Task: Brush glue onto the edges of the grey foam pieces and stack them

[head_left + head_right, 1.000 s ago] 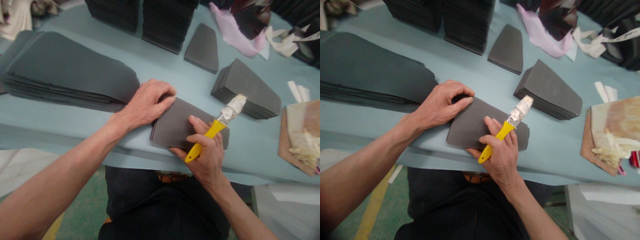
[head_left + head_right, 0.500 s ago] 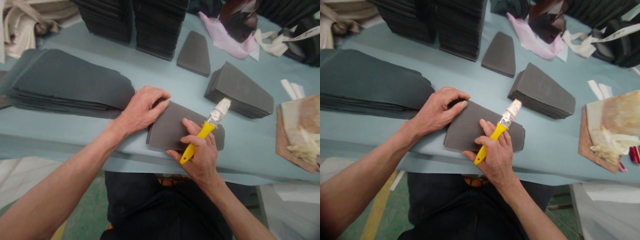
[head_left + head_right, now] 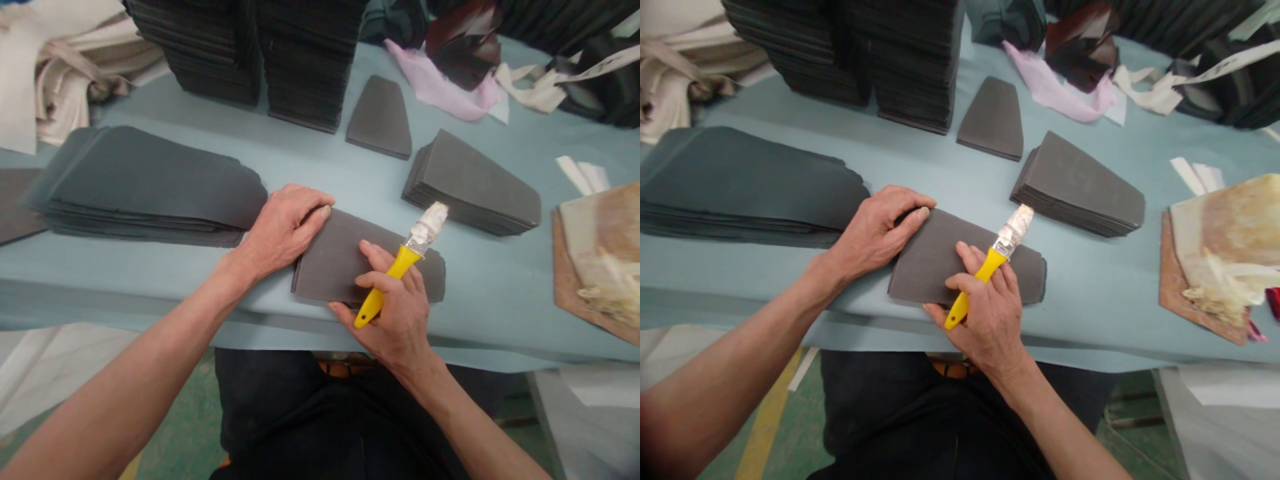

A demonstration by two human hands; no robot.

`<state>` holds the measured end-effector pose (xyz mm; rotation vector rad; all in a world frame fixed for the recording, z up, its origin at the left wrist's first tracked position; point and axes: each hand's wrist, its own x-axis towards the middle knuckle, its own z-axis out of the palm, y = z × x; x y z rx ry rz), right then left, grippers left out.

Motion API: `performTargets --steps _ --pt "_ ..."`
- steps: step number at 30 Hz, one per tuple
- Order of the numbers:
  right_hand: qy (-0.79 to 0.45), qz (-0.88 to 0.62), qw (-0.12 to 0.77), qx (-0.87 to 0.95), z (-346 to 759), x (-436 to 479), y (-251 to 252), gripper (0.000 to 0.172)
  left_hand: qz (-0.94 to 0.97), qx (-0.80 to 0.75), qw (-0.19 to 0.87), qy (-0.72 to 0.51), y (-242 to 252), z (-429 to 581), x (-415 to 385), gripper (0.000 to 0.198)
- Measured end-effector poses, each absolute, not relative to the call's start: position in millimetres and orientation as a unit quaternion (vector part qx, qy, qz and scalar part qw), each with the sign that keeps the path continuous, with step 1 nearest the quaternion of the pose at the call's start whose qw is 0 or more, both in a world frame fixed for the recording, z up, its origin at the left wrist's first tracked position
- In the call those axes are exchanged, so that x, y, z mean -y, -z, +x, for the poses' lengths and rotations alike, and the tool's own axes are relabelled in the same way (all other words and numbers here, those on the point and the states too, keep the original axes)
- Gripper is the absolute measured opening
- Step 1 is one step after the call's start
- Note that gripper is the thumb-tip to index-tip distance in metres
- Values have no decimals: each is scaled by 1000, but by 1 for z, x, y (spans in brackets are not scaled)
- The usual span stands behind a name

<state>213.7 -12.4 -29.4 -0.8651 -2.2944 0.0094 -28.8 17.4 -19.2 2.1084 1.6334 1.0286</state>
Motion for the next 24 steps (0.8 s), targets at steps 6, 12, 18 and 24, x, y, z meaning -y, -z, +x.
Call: performTargets --steps 6,12,18,24 --pt "-4 -338 339 878 212 14 29 34 733 -580 116 -336 22 -23 -14 49" --pt "0 -336 340 878 211 16 31 33 725 -594 99 -334 19 -21 -10 54" --pt "-15 -338 352 873 219 15 24 36 613 -704 83 -348 8 -20 40 46" --pt "48 -456 375 806 261 9 14 41 616 -729 50 -294 12 3 91 43"
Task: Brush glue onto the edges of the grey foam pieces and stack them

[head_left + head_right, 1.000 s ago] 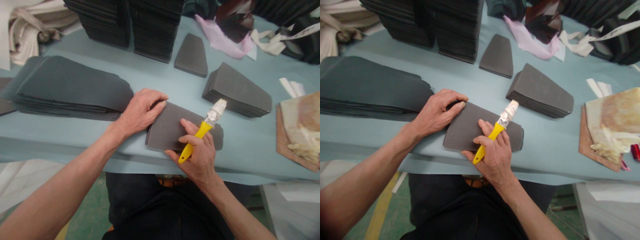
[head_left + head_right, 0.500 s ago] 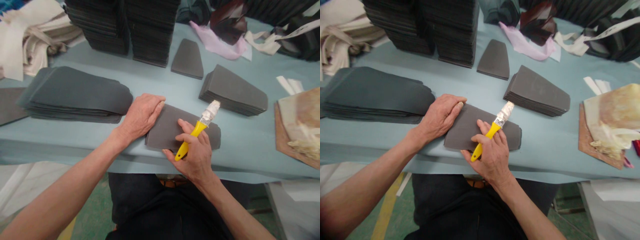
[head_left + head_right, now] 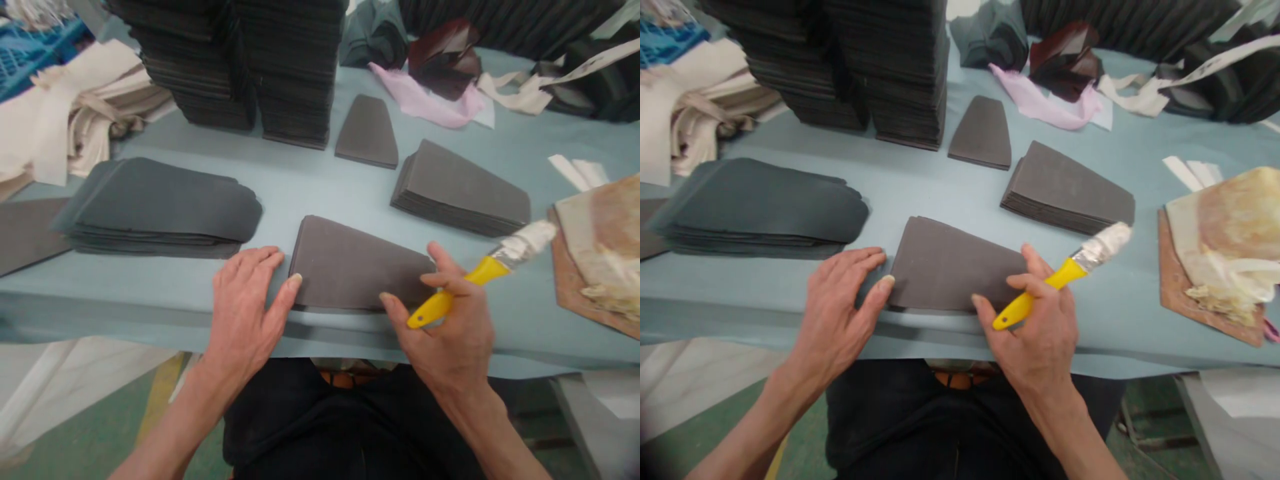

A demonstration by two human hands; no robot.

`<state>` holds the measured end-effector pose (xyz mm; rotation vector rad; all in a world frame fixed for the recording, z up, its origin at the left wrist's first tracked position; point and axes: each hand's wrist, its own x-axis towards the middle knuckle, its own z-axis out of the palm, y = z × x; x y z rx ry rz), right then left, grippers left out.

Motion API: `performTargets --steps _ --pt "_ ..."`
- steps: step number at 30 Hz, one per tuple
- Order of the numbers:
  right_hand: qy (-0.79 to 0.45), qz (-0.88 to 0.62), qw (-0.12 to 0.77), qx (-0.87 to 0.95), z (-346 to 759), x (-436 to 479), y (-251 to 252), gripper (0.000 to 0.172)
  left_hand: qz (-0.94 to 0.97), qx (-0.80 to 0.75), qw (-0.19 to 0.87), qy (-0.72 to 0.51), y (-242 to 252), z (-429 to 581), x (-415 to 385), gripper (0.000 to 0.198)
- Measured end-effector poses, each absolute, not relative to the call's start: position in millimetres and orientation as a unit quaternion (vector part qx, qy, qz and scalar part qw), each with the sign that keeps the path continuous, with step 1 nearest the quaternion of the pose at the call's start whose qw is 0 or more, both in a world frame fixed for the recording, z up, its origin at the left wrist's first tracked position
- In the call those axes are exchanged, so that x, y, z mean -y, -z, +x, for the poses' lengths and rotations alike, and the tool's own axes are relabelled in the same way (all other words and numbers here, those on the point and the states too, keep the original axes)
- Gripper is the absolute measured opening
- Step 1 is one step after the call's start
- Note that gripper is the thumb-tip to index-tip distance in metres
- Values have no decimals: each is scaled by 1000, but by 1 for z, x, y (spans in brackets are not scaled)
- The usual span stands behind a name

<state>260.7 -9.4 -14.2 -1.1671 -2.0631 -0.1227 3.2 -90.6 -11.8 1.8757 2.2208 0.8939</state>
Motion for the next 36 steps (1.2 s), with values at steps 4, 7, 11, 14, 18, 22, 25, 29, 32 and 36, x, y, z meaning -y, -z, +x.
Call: performTargets --steps 4,7,11,14,18,22,25,29,32,36 --pt "39 -564 333 754 281 10 25 48 594 -751 27 -286 20 25 97 48" --pt "2 -599 313 737 281 14 35 52 584 -763 4 -277 24 34 97 45" --pt "-24 -613 316 724 273 17 38 52 587 -763 -11 -272 25 37 98 42" --pt "-31 -619 315 719 272 16 38 55 586 -763 -14 -273 26 37 99 40" --pt "-41 -616 319 719 273 17 40 53 582 -766 -27 -271 28 40 99 39" --pt "-51 -621 321 713 273 23 40 54 580 -768 -37 -269 30 41 97 41" --pt "-43 -620 334 709 275 23 38 50 582 -762 -24 -283 30 37 98 42" --pt "1 -571 376 730 290 7 31 37 589 -747 4 -309 35 23 97 43" --pt "-27 -482 369 794 306 -10 21 39 605 -729 29 -318 33 18 94 48" --pt "-98 -391 268 875 318 -29 -2 64 594 -740 47 -313 21 19 94 62"
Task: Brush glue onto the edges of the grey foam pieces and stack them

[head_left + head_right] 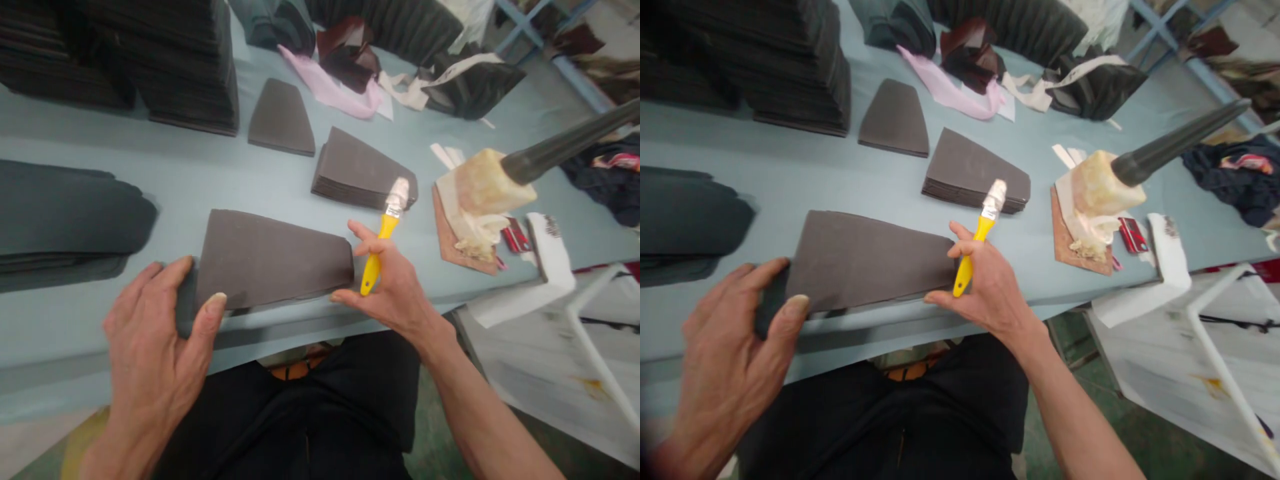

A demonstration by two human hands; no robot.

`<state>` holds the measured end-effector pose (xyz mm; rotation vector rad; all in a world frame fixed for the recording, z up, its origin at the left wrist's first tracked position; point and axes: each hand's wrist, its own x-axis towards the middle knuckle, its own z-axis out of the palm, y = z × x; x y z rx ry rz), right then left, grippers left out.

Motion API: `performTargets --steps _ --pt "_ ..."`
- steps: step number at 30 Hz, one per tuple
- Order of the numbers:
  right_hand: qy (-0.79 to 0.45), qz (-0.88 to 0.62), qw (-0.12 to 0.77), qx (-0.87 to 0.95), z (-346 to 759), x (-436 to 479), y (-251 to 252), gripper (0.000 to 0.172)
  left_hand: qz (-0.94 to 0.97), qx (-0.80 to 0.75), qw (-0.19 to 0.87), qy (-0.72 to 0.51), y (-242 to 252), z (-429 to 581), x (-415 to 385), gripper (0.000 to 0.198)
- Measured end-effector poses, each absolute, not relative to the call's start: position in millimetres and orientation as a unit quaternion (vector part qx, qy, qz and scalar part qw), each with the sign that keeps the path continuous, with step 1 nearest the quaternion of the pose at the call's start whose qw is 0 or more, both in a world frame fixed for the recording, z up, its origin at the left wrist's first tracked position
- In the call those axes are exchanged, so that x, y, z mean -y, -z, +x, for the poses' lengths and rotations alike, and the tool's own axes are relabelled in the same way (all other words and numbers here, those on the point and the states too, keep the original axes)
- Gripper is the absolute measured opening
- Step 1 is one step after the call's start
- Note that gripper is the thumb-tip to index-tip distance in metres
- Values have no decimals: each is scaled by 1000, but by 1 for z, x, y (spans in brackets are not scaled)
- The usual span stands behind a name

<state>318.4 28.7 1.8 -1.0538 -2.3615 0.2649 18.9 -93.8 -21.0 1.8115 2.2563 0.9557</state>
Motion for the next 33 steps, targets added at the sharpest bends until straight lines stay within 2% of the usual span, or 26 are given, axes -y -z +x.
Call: performTargets --steps 2,5,10,14,19,23,28,33 --pt "-108 -369 199 901 318 -38 -13 73 604 -739 48 -294 19 18 95 77" --pt "-111 -340 119 926 311 -53 -23 75 627 -730 39 -269 21 11 97 98" --pt "-139 -280 76 947 300 -70 -22 75 661 -706 43 -250 25 -4 95 115" --pt "-152 -298 66 940 296 -72 -22 70 656 -713 53 -243 19 -8 96 110" --pt "-151 -310 55 937 295 -72 -24 72 653 -724 54 -214 11 -10 95 100" --pt "-145 -306 73 938 296 -71 -19 72 667 -714 43 -208 11 -11 95 82" --pt "-129 -295 96 942 298 -72 -11 73 657 -714 67 -232 15 -10 99 81" --pt "-117 -287 106 945 299 -71 -9 74 661 -707 46 -247 21 -4 106 69"
